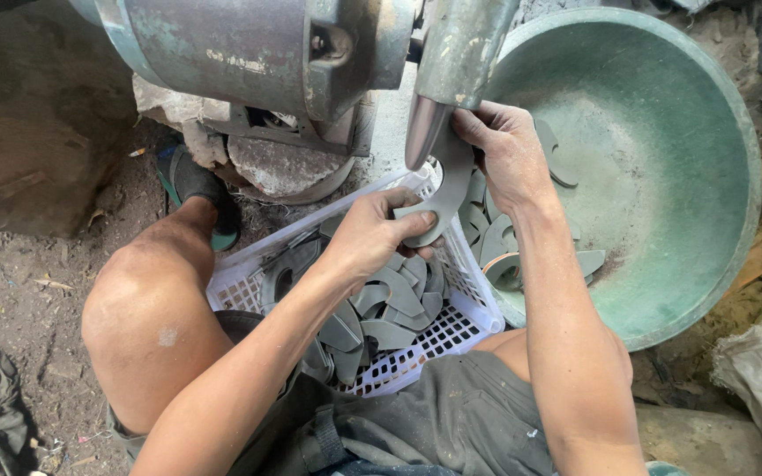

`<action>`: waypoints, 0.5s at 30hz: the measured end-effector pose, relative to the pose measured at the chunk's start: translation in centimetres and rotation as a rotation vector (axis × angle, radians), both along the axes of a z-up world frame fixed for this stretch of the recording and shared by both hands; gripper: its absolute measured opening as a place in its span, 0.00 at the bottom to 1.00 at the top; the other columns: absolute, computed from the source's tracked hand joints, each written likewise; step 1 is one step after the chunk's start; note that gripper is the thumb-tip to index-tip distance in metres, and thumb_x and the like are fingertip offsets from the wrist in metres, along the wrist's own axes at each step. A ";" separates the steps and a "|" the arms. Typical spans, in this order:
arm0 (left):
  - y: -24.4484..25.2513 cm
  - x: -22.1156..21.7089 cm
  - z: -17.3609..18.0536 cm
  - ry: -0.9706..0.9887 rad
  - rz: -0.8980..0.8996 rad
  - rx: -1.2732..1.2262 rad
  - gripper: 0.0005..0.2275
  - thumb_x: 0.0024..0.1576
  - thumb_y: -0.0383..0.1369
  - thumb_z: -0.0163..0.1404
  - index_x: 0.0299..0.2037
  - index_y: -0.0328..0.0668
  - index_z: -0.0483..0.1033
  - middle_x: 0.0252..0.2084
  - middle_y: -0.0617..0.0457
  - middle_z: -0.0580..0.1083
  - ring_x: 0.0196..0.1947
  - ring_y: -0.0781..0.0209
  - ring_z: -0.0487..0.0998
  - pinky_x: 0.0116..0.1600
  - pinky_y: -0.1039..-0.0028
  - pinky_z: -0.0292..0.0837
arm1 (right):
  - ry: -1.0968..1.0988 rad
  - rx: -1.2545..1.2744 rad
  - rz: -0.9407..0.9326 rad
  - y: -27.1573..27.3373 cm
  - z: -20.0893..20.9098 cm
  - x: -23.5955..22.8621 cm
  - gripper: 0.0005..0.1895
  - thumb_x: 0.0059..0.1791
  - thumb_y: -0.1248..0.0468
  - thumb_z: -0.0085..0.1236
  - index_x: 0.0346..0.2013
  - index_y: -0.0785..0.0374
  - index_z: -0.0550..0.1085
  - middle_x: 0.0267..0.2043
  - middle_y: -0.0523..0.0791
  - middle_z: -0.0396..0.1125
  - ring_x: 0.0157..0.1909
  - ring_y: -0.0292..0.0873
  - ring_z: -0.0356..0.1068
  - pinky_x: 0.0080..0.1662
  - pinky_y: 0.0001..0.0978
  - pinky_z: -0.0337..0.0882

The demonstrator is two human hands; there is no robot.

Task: The person sits on the ground and uses a bench grinder to smooth the edges of crescent-shaped clay pieces. They pick up each piece from a white basket, press it against the spinning wheel, and place the finished piece into a green basin.

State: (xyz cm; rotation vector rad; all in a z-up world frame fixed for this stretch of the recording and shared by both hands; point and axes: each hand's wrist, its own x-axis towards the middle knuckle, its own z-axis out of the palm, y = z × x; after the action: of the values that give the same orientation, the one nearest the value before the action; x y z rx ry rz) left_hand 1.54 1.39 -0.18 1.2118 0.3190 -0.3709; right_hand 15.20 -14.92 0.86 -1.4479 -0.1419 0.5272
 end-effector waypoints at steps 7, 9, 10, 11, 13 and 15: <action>-0.9 -2.4 -1.4 -0.487 0.059 1.031 0.10 0.60 0.28 0.52 0.50 0.40 0.76 0.41 0.39 0.79 0.39 0.35 0.80 0.43 0.54 0.72 | -0.175 -0.102 0.126 -3.6 1.4 -1.9 0.11 0.54 0.70 0.54 0.50 0.69 0.77 0.43 0.42 0.74 0.44 0.33 0.72 0.51 0.27 0.74; -1.1 -2.7 -1.8 -0.520 0.042 1.002 0.08 0.59 0.28 0.52 0.48 0.37 0.76 0.39 0.39 0.79 0.36 0.37 0.80 0.41 0.54 0.72 | -0.171 -0.221 0.093 -4.2 1.6 -2.6 0.11 0.55 0.70 0.55 0.51 0.69 0.78 0.43 0.44 0.74 0.43 0.37 0.71 0.50 0.31 0.74; -1.3 -2.8 -1.9 -0.537 0.033 0.988 0.08 0.59 0.28 0.52 0.46 0.35 0.76 0.38 0.38 0.79 0.35 0.37 0.80 0.40 0.54 0.72 | -0.169 -0.280 0.075 -4.5 1.8 -3.0 0.11 0.55 0.69 0.55 0.51 0.68 0.79 0.43 0.44 0.74 0.42 0.38 0.71 0.49 0.32 0.74; -1.4 -2.7 -2.1 -0.445 0.017 0.825 0.09 0.58 0.28 0.53 0.46 0.34 0.76 0.36 0.41 0.79 0.33 0.43 0.81 0.39 0.57 0.74 | -0.336 -0.428 0.105 -4.7 2.0 -3.5 0.15 0.52 0.71 0.55 0.54 0.70 0.76 0.47 0.47 0.71 0.46 0.41 0.70 0.50 0.34 0.73; -1.8 -2.2 -2.5 -0.260 -0.011 0.501 0.11 0.57 0.29 0.54 0.47 0.31 0.75 0.32 0.45 0.80 0.30 0.54 0.85 0.38 0.62 0.78 | -0.673 -0.720 0.169 -5.1 2.6 -5.0 0.24 0.46 0.73 0.56 0.58 0.73 0.70 0.56 0.52 0.67 0.53 0.47 0.70 0.51 0.38 0.73; -1.9 -1.6 -3.1 0.021 0.000 -0.019 0.09 0.61 0.32 0.49 0.46 0.34 0.76 0.33 0.47 0.80 0.29 0.59 0.81 0.36 0.68 0.74 | -0.871 -0.733 0.423 -5.3 3.0 -6.8 0.33 0.38 0.69 0.63 0.58 0.74 0.73 0.59 0.59 0.65 0.56 0.57 0.67 0.55 0.46 0.69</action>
State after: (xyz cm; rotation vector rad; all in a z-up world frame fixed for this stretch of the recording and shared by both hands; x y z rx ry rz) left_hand -0.06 -0.56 -3.32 1.1903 0.3330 -0.3862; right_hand 8.39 -20.21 3.86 -2.3167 -1.0503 0.2462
